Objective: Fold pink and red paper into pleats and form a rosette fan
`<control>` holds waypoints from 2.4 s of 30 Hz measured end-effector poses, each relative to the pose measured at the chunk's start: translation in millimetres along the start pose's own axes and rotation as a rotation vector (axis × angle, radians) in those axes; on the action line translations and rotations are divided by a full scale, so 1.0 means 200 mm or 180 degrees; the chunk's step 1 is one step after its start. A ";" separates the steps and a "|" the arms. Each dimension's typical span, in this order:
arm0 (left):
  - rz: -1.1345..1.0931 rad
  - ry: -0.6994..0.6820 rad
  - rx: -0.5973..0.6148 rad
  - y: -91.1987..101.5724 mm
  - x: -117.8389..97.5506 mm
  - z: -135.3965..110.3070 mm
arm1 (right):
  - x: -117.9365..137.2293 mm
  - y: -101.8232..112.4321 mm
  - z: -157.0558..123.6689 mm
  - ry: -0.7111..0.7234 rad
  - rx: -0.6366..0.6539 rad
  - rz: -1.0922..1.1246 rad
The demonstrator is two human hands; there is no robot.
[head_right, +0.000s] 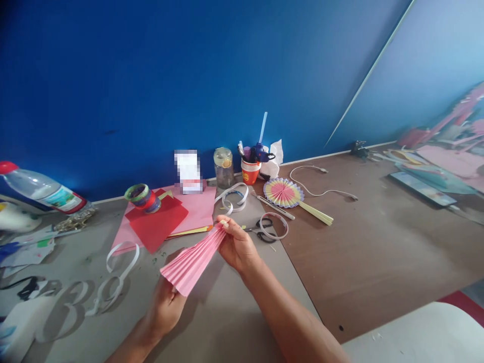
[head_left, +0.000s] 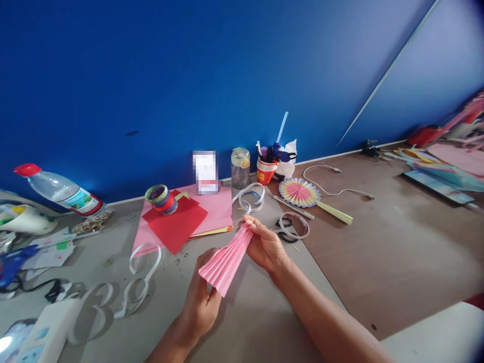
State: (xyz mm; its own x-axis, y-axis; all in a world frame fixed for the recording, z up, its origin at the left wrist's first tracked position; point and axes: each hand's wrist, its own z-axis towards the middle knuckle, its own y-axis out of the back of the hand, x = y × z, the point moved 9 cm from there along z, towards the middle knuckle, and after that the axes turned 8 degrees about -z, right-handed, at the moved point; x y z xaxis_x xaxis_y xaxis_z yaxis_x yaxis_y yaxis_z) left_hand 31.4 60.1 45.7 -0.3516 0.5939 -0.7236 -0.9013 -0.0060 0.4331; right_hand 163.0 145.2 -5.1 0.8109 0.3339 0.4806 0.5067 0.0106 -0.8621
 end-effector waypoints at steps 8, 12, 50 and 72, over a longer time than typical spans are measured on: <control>-0.1199 0.1511 -0.0274 0.04 0.24 -0.01 | 0.10 -0.06 -0.02 0.0249 0.0347 -0.0231; -0.3204 0.2772 -0.0062 -0.13 0.24 -0.06 | 0.02 -0.11 -0.04 0.0181 0.0553 -0.0370; -0.4530 0.3637 0.1072 -0.30 0.09 -0.18 | -0.19 -0.10 -0.05 -0.0269 0.0617 -0.1148; -0.3613 0.3704 0.0144 -0.18 0.24 -0.14 | -0.09 0.11 -0.08 -0.0516 -0.0950 -0.1845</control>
State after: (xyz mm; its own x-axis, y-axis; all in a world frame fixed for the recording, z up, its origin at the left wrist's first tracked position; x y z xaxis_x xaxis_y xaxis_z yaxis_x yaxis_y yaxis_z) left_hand 40.0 66.2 -19.5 0.4426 -0.6195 -0.6483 -0.8159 0.0217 -0.5777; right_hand 164.8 124.3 -30.2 0.3408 0.4904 0.8021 0.9250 -0.0226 -0.3792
